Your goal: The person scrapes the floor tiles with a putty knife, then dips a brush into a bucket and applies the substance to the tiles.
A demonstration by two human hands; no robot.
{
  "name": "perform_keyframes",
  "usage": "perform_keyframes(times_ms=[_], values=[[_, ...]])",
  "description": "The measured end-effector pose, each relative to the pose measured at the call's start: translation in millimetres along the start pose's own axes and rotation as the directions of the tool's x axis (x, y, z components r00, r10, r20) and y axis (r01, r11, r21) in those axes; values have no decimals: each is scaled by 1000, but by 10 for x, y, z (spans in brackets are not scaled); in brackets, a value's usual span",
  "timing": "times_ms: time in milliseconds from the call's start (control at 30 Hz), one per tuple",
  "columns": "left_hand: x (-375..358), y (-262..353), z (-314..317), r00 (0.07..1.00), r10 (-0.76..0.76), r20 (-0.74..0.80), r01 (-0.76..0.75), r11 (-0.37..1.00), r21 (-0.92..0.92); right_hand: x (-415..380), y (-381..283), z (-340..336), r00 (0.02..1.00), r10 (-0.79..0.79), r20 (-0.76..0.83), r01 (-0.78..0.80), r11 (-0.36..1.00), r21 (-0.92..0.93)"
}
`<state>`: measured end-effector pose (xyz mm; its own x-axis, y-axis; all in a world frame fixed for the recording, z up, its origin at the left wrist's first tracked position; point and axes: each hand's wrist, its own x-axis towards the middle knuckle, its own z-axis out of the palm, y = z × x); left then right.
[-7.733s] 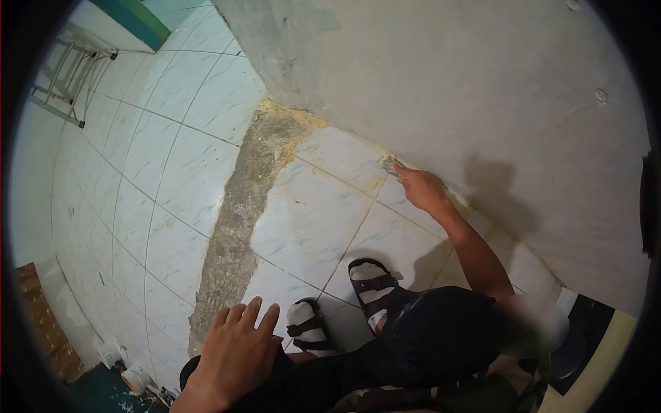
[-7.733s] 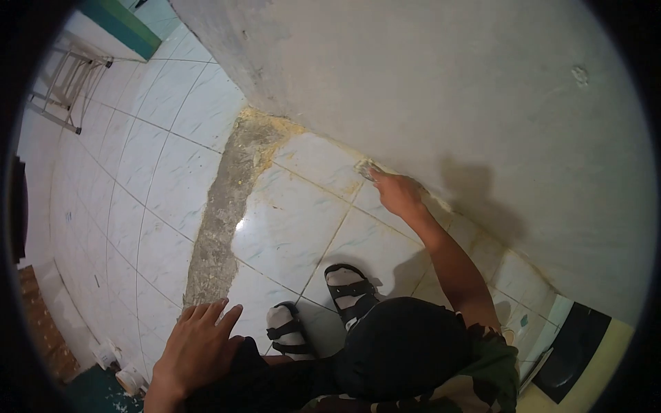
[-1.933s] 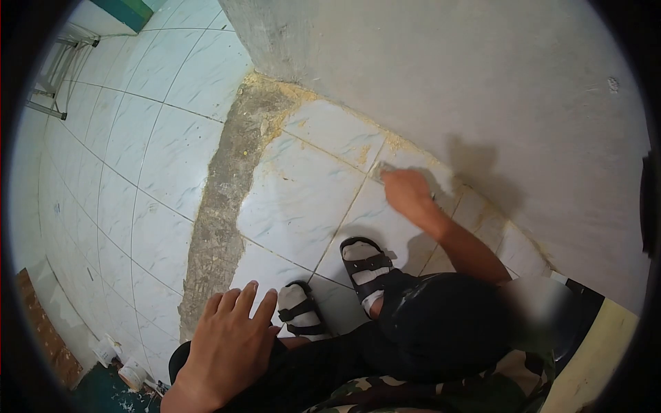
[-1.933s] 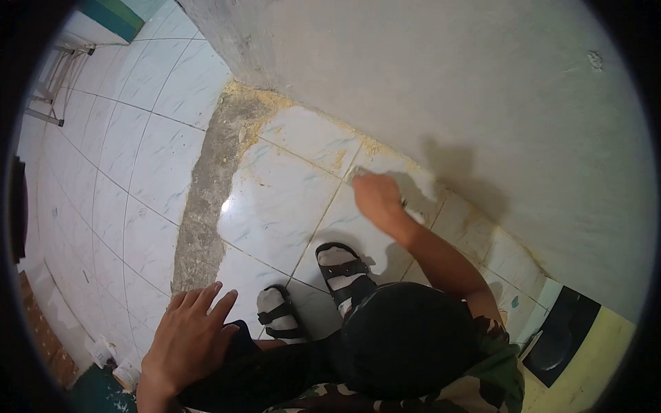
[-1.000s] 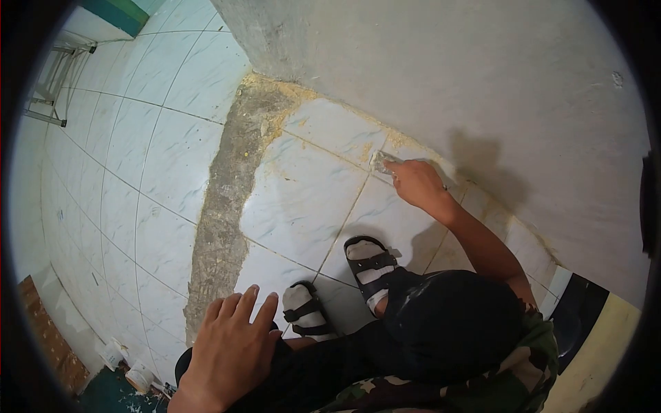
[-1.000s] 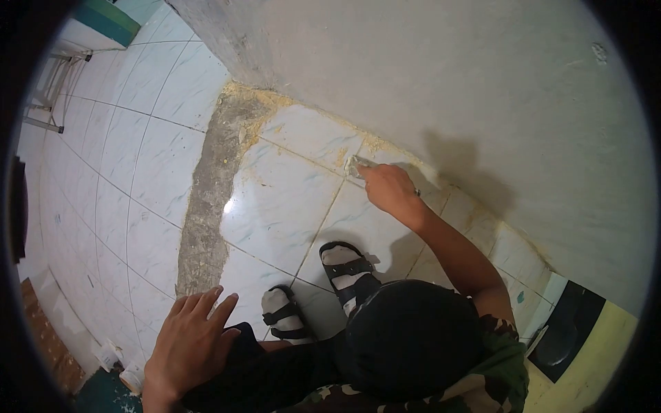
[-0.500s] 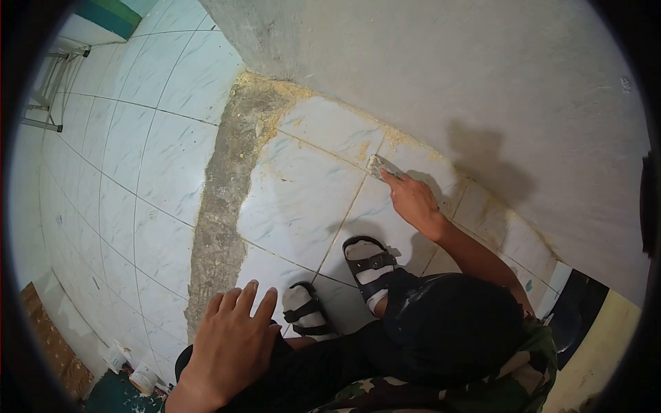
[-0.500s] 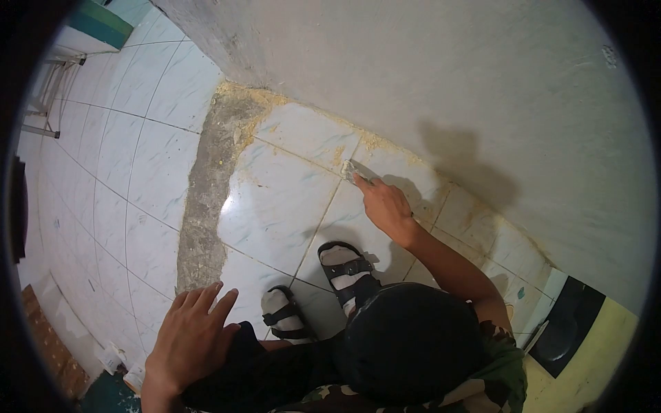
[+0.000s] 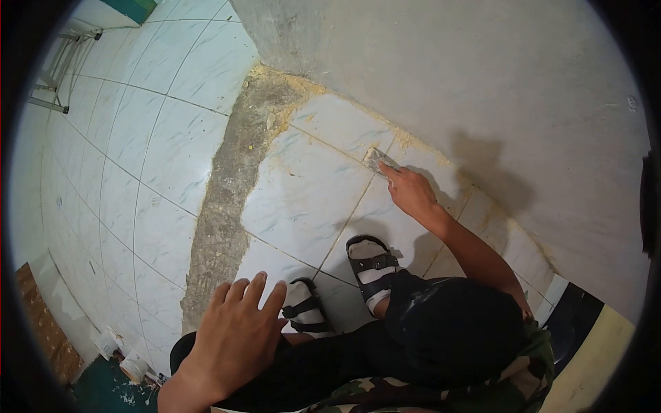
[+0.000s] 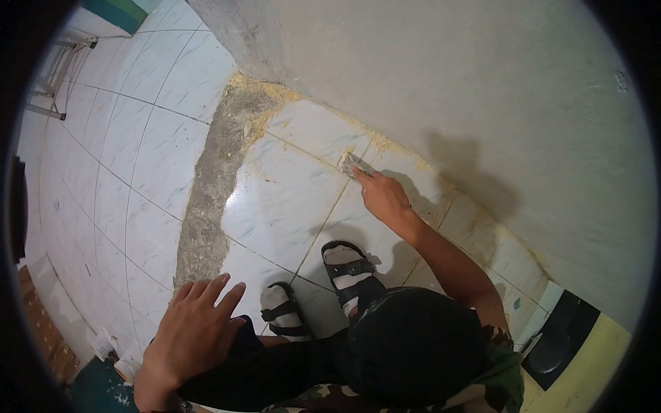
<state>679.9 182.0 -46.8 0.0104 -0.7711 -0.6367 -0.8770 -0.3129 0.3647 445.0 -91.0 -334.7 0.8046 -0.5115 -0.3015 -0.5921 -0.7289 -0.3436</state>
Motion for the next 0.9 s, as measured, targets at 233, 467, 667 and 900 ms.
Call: perform_keyframes(times_ms=[233,467,667,900], values=[[-80,30,-2,1000,14,-16,-14,1000,15,18,-12,-54,996,43,78,-43,999,-9],[-71,-70,85,997,-18,80,17,1000,22,31,408,-113,994,15,-110,17,958,286],[-75,-165,136,990,-98,101,101,995,-24,-1174,771,-168,989,131,73,-142,974,175],[-23,-138,101,995,-30,93,31,999,-17,-1579,631,77,979,141,145,-162,975,149]])
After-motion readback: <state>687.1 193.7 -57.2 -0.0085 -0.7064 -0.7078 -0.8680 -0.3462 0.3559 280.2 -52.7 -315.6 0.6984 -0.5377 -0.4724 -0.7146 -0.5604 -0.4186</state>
